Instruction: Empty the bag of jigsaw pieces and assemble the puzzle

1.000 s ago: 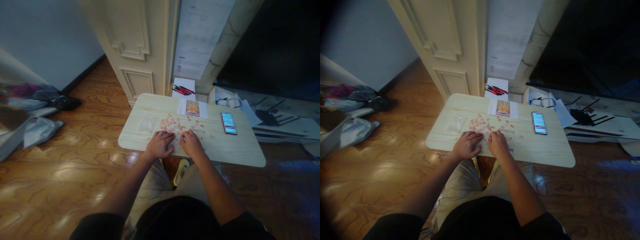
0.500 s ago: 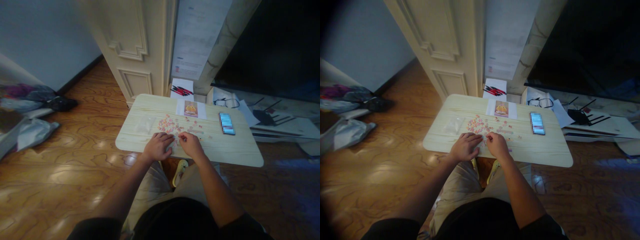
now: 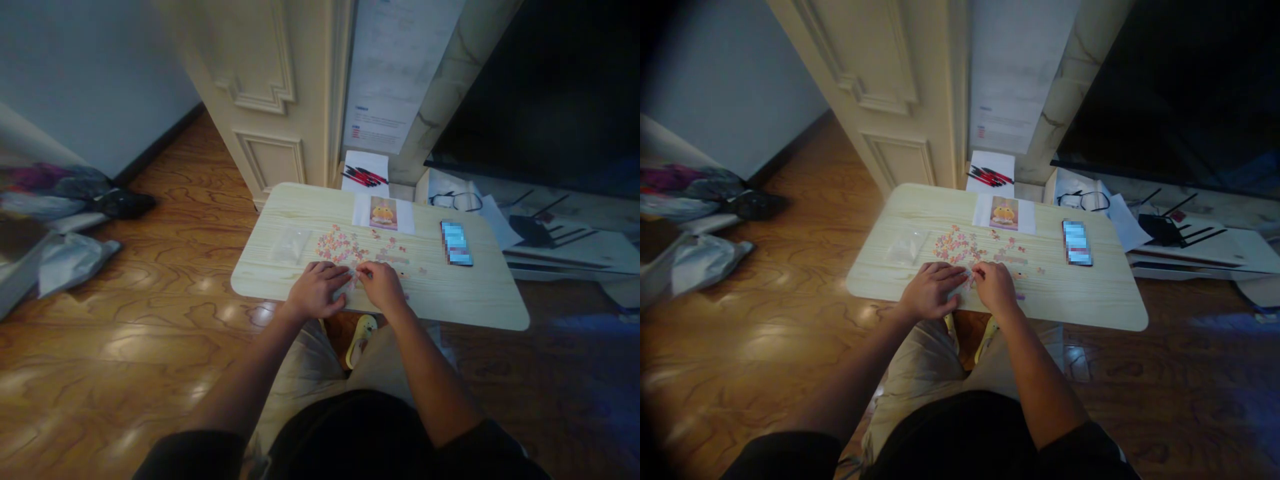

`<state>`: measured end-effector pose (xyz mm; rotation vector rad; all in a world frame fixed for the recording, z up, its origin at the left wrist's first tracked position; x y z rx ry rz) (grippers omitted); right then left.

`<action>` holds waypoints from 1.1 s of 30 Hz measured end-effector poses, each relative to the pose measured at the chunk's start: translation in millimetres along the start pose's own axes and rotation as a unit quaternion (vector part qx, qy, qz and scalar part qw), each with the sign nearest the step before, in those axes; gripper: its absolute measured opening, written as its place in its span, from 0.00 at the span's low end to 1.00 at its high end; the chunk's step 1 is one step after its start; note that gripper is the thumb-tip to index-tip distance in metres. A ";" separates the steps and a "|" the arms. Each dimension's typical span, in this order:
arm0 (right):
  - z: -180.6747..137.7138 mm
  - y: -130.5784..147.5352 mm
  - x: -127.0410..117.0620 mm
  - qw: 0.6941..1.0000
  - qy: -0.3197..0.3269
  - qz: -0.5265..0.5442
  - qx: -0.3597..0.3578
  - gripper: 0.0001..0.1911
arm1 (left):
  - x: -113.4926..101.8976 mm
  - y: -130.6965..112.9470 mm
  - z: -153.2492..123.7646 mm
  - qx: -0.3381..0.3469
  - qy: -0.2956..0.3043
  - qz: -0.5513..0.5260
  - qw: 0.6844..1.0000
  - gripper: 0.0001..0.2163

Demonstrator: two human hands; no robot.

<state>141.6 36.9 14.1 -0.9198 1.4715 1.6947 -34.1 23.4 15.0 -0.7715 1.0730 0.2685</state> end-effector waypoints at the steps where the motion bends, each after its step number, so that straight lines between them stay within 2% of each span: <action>1: 0.6 0.6 0.5 1.000 -0.001 -0.018 -0.003 0.06 | 0.0 0.1 -0.1 0.000 0.002 0.000 1.000 0.25; 7: 3.3 5.1 0.6 0.997 -0.011 -0.079 -0.009 0.06 | 1.6 1.5 -0.7 -0.002 0.008 -0.003 1.000 0.25; 12: 6.9 12.7 4.2 0.996 0.012 -0.078 -0.032 0.09 | 2.5 2.5 0.0 0.000 0.010 -0.005 1.000 0.26; 16: 8.8 15.8 6.7 0.995 0.038 -0.089 -0.037 0.08 | -0.2 0.6 0.3 0.004 0.001 -0.009 1.000 0.26; 19: 9.3 16.5 6.7 0.994 0.034 -0.096 -0.035 0.07 | -2.9 -1.3 -0.8 0.012 -0.009 -0.014 1.000 0.24; 24: 9.1 16.5 7.7 0.996 0.019 -0.080 -0.040 0.06 | -3.6 -1.3 -2.6 0.020 -0.016 -0.011 1.000 0.20; 29: 10.4 13.3 8.0 0.997 0.037 -0.057 -0.044 0.06 | -3.7 -1.4 -2.4 0.014 -0.023 -0.012 1.000 0.18; 33: 12.3 6.0 -5.5 0.999 -0.002 -0.024 -0.036 0.08 | -3.1 -1.2 -2.8 0.010 -0.027 -0.011 1.000 0.18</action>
Point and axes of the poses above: each hand's wrist, its own z-axis towards the middle knuckle, its own x-axis out of the palm, y = z × x, the point moved 6 cm from there along z, towards the middle knuckle, and after that the axes turned 7 degrees about -z, right-handed, at the moved point
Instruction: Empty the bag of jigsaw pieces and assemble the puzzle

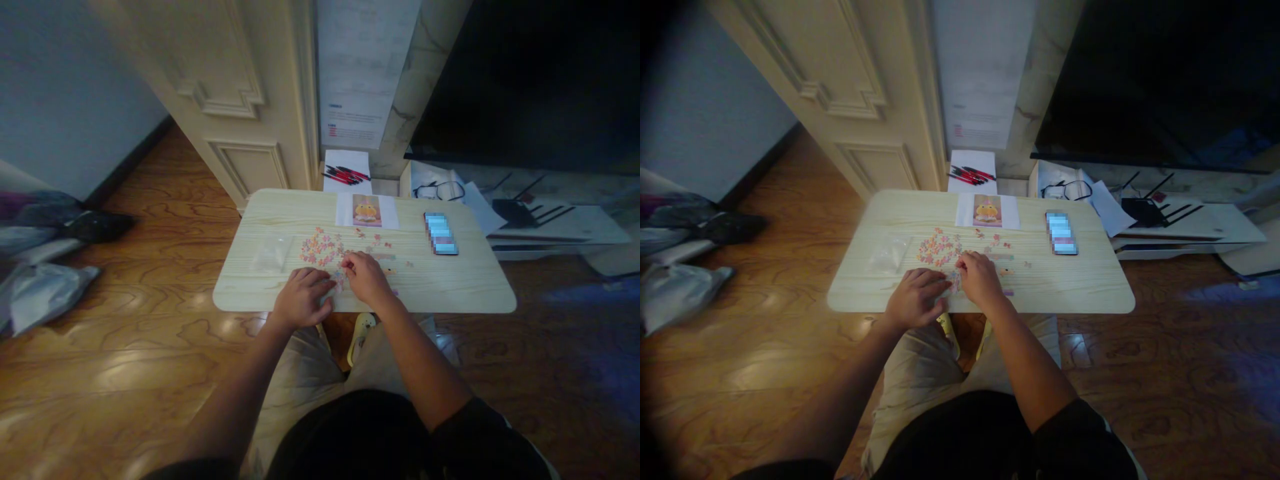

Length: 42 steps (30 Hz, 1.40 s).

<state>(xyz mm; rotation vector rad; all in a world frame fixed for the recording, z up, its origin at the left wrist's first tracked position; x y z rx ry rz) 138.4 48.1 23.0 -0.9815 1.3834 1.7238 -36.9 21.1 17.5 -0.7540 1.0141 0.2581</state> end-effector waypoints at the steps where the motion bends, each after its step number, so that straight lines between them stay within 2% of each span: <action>1: -0.1 -2.0 -3.7 1.000 -0.011 0.008 -0.001 0.08 | 0.1 0.2 -0.2 0.000 -0.002 -0.001 1.000 0.18; 5: -2.1 -5.6 -7.8 1.000 -0.009 0.003 -0.005 0.08 | 0.5 1.4 -1.3 0.001 -0.009 -0.004 1.000 0.17; 9: -5.4 1.9 4.0 0.999 0.035 -0.038 -0.013 0.07 | 0.8 3.8 -2.9 -0.007 -0.019 -0.008 1.000 0.15; 14: -7.3 11.8 12.1 0.996 0.042 -0.073 -0.015 0.06 | 0.7 6.0 -4.0 -0.019 -0.042 -0.014 0.999 0.12; 21: -6.3 9.3 5.1 0.999 0.039 -0.006 -0.006 0.07 | -2.0 5.3 -3.2 -0.026 -0.059 -0.013 0.998 0.11; 25: -11.8 -19.1 -16.8 0.993 0.046 0.098 0.036 0.06 | -6.8 2.7 -0.7 -0.038 -0.059 0.004 0.998 0.11; 29: -20.6 -76.4 -49.6 0.986 0.024 0.140 0.091 0.04 | -4.3 -14.6 21.2 -0.034 -0.062 0.010 0.997 0.11; 32: -24.5 -119.5 -65.4 0.982 0.003 0.133 0.134 0.03 | 13.6 -37.0 54.9 -0.006 -0.027 -0.007 1.000 0.14; 34: -24.4 -136.2 -69.3 0.983 0.001 0.118 0.142 0.03 | 29.7 -50.5 78.7 0.016 0.000 -0.017 1.000 0.15; 38: -18.8 -142.7 -65.6 0.986 0.048 0.086 0.131 0.04 | 56.4 -60.9 109.5 0.030 0.029 -0.005 0.999 0.15; 42: -8.4 -136.5 -60.5 0.989 0.079 0.068 0.106 0.04 | 65.2 -56.4 115.8 0.016 0.020 0.007 1.000 0.16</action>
Point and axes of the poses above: each hand's wrist, its own z-axis towards the middle knuckle, its own x-axis out of the palm, y = z × x, the point moved 6 cm from there along z, towards the middle knuckle, and after that the axes turned 7 degrees about -z, right-handed, at the moved point
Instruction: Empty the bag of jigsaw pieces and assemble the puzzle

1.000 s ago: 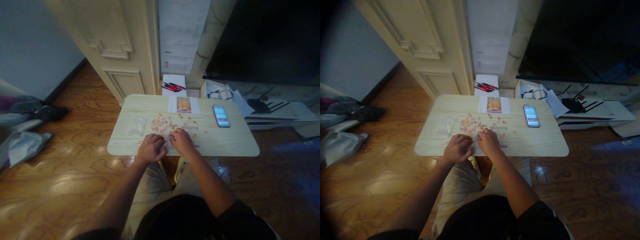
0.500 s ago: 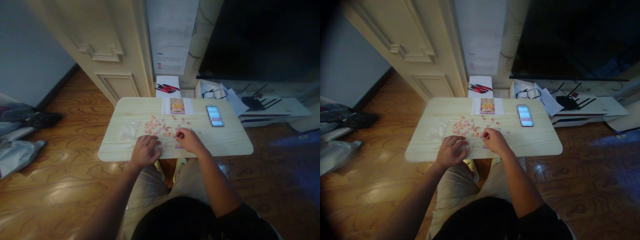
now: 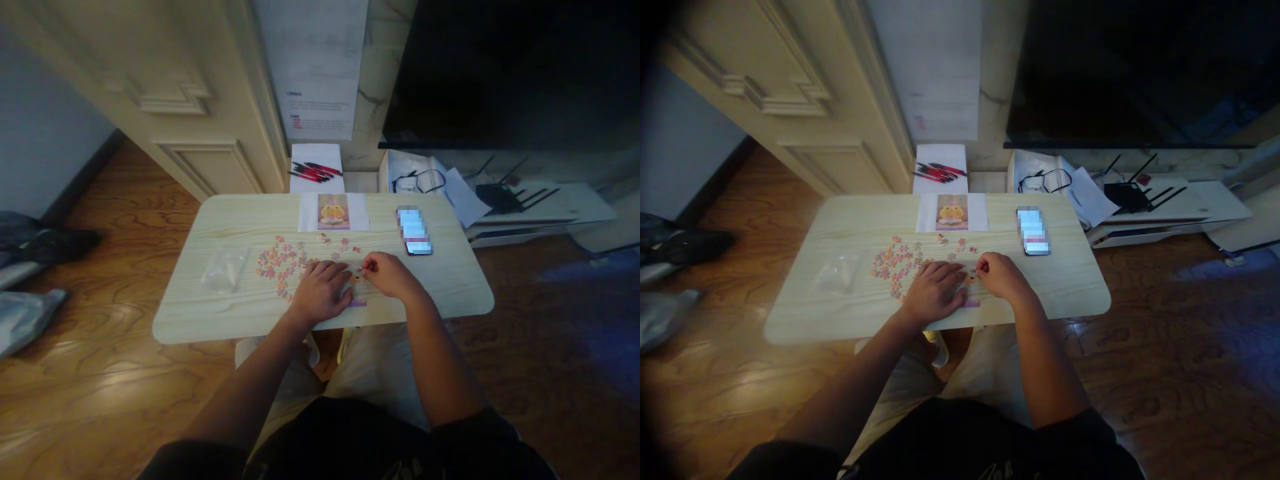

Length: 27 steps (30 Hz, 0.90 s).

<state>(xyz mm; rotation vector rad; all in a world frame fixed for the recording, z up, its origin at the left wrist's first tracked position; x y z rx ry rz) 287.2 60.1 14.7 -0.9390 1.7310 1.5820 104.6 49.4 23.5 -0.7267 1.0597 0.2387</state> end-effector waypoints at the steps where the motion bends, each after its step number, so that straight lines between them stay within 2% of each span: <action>1: 3.0 2.1 0.8 1.000 0.000 -0.006 -0.010 0.04 | 0.5 1.0 -0.1 -0.002 -0.002 0.000 1.000 0.17; 6: 16.6 9.3 4.2 0.997 -0.015 -0.045 -0.054 0.04 | 0.7 1.3 -1.0 -0.006 0.000 -0.002 1.000 0.20; 10: 18.0 12.5 2.6 0.995 -0.037 -0.027 -0.086 0.06 | 1.8 2.5 -1.5 -0.017 0.006 -0.013 1.000 0.22; 14: 12.1 10.3 1.1 0.995 -0.058 0.000 -0.078 0.08 | 3.5 5.0 -2.5 -0.028 0.004 -0.014 1.000 0.26; 20: 6.5 3.8 8.0 0.994 -0.070 0.023 -0.077 0.08 | 5.1 4.5 -2.9 -0.017 0.012 -0.011 1.000 0.22; 27: 1.7 2.3 9.8 0.989 -0.104 0.039 -0.095 0.07 | 2.6 4.0 -1.3 -0.025 0.003 -0.014 1.000 0.25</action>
Point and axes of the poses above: each hand's wrist, its own z-axis towards the middle knuckle, its own x-axis out of the palm, y = z × x, the point moved 6 cm from there along z, towards the middle knuckle, and after that the axes turned 7 degrees about -z, right-handed, at the moved point
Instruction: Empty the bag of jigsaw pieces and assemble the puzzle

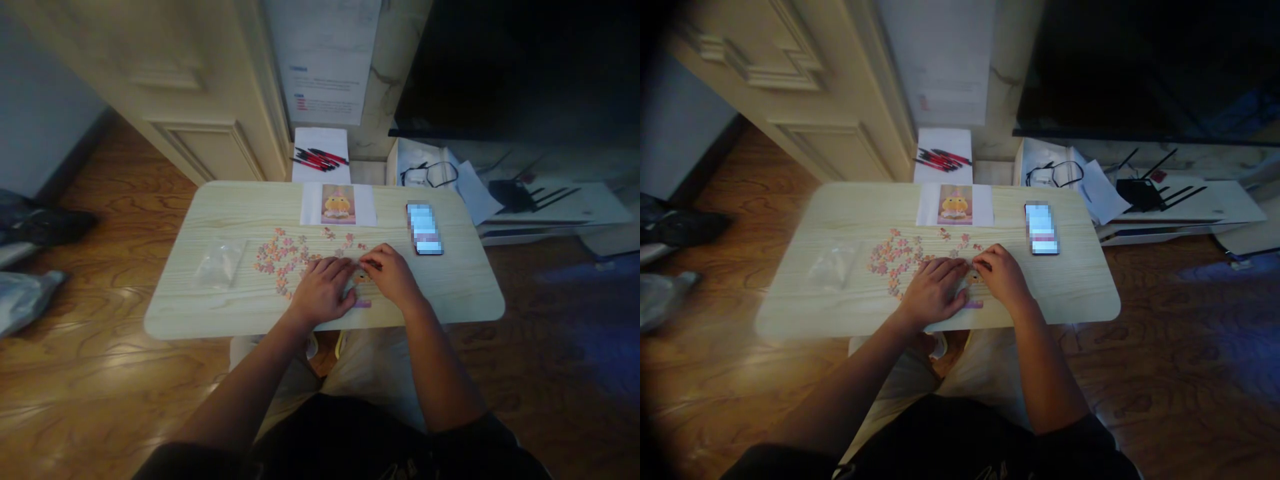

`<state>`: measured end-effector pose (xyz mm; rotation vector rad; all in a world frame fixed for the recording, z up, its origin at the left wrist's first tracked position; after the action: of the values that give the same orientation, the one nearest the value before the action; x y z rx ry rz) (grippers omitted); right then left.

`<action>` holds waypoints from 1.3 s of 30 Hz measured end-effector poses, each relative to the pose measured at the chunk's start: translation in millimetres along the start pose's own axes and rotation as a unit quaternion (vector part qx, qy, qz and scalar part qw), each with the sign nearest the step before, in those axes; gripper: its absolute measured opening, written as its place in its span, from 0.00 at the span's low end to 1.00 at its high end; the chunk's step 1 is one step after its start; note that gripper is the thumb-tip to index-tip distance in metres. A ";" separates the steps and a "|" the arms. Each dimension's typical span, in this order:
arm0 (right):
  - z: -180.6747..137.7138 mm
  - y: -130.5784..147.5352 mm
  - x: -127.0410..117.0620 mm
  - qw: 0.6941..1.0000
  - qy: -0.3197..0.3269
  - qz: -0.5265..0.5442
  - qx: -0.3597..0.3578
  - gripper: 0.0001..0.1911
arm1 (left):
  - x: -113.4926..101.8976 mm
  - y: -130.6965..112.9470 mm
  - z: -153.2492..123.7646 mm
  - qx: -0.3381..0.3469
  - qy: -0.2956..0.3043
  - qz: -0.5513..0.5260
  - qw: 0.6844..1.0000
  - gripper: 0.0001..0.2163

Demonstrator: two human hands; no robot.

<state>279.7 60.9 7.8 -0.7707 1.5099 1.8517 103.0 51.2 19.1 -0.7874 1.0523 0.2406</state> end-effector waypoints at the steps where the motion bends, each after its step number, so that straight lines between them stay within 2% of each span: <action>1: -1.0 0.7 -0.1 1.000 -0.007 0.001 -0.002 0.07 | -0.1 0.3 0.2 -0.005 -0.001 0.004 1.000 0.24; 11: -1.8 7.9 -0.5 0.998 0.009 -0.058 -0.025 0.11 | -0.7 0.0 0.4 -0.017 -0.008 0.026 0.999 0.23; 22: 0.6 7.5 1.0 0.998 0.011 -0.062 -0.032 0.09 | 0.9 0.7 1.1 -0.010 0.005 0.029 1.000 0.23; 27: 1.8 3.7 -0.2 1.000 -0.003 -0.023 -0.012 0.11 | 0.2 0.2 1.6 -0.007 0.008 0.029 1.000 0.23; 33: -2.7 0.3 -4.2 0.999 -0.012 -0.045 0.008 0.06 | 0.5 0.1 1.8 -0.011 0.007 0.030 0.999 0.24; 39: -5.1 7.5 -2.7 0.997 0.007 -0.079 -0.015 0.07 | -0.8 -0.3 2.4 -0.023 0.003 0.029 0.999 0.25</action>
<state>276.0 54.4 13.7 -0.8933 1.3900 1.7585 104.3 52.7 20.6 -0.7991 1.0790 0.3137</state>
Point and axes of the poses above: each hand's wrist, its own z-axis towards the middle knuckle, its own x-axis out of the palm, y = z × x, the point moved 6 cm from there along z, towards the middle knuckle, and after that the axes turned 7 degrees about -z, right-handed, at the moved point
